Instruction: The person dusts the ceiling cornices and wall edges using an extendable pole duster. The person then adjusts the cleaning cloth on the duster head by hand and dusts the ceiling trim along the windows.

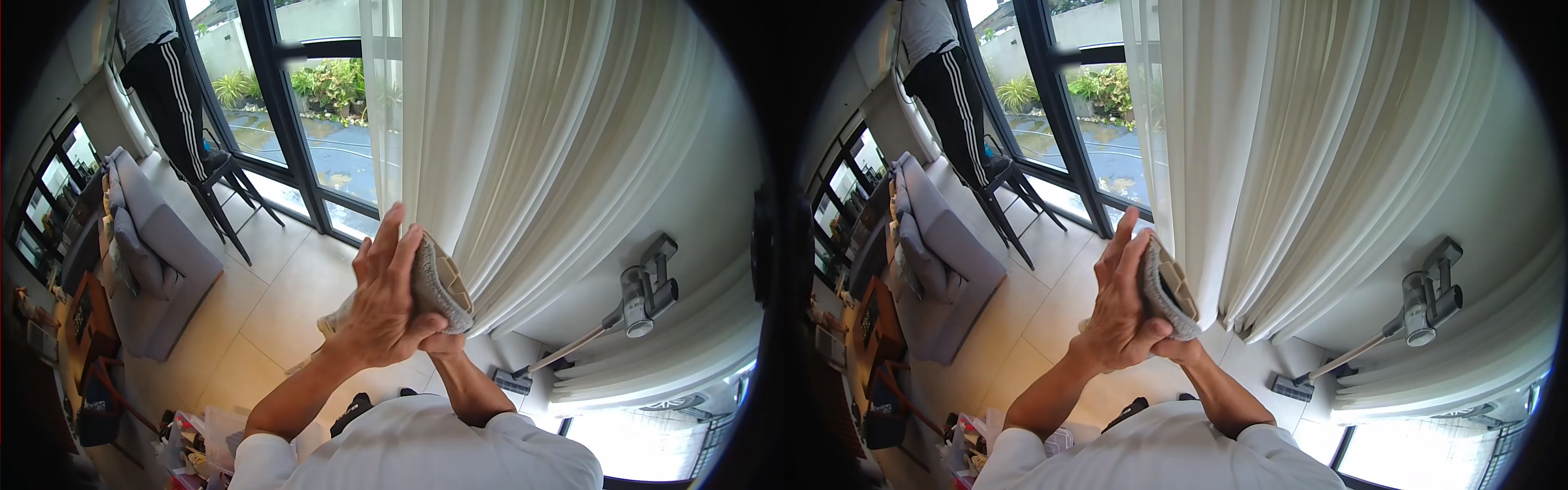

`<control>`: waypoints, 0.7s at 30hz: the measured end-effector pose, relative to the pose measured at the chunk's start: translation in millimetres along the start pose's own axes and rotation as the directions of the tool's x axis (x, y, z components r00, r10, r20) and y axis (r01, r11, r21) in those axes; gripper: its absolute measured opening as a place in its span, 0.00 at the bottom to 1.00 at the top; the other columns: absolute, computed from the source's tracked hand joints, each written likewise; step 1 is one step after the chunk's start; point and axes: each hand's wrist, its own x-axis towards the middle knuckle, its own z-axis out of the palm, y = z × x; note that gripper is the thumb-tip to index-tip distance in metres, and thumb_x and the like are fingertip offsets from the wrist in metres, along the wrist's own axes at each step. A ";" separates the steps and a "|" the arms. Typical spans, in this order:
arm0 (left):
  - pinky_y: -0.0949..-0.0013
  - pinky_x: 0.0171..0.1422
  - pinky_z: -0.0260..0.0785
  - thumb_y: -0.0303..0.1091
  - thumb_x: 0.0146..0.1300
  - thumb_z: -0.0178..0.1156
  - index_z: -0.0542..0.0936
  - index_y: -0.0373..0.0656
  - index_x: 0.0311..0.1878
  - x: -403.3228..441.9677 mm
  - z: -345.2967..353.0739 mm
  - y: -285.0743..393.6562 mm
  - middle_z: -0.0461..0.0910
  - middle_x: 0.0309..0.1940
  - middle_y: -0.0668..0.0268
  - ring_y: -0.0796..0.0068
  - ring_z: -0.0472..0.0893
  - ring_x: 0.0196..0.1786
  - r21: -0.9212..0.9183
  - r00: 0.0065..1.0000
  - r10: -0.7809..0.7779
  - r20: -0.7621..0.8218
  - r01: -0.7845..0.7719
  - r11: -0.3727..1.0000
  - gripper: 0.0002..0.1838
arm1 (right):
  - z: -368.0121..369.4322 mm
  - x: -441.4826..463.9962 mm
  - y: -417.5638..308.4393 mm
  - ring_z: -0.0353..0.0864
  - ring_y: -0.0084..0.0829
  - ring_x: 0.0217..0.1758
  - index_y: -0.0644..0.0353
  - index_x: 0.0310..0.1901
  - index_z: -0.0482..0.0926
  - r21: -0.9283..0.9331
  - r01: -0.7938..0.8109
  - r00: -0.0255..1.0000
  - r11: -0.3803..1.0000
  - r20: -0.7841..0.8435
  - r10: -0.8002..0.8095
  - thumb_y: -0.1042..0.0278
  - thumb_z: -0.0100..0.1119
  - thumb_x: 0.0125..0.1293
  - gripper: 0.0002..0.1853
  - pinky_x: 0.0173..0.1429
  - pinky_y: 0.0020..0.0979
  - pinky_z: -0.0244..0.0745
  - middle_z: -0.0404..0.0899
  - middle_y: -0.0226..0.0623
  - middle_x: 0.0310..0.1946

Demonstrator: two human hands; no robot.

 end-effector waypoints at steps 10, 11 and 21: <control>0.31 0.68 0.46 0.74 0.69 0.34 0.60 0.43 0.76 44.5 -5.8 27.1 0.50 0.77 0.40 0.37 0.54 0.77 0.331 0.981 0.164 -0.099 -0.123 0.936 0.47 | -47.3 -34.8 22.3 0.70 0.40 0.67 0.62 0.75 0.58 -0.154 -0.282 0.954 0.947 0.057 0.293 0.75 0.57 0.36 0.53 0.76 0.37 0.60 0.72 0.41 0.63; 0.37 0.63 0.56 0.68 0.72 0.39 0.80 0.41 0.58 47.8 12.5 28.2 0.76 0.59 0.41 0.45 0.75 0.63 0.319 0.949 0.262 -0.178 -0.196 0.927 0.39 | -53.1 -41.5 29.6 0.70 0.40 0.67 0.62 0.74 0.58 -0.177 -0.302 0.946 0.937 0.069 0.318 0.75 0.56 0.37 0.53 0.76 0.37 0.60 0.72 0.40 0.63; 0.59 0.45 0.71 0.45 0.72 0.55 0.73 0.38 0.55 32.1 15.7 2.2 0.77 0.50 0.49 0.48 0.77 0.44 0.163 0.943 0.078 -0.324 -0.025 0.986 0.20 | 14.3 -2.7 -20.0 0.68 0.41 0.71 0.66 0.71 0.62 -0.134 -0.037 0.987 0.990 -0.161 0.015 0.65 0.60 0.27 0.57 0.78 0.37 0.58 0.71 0.42 0.66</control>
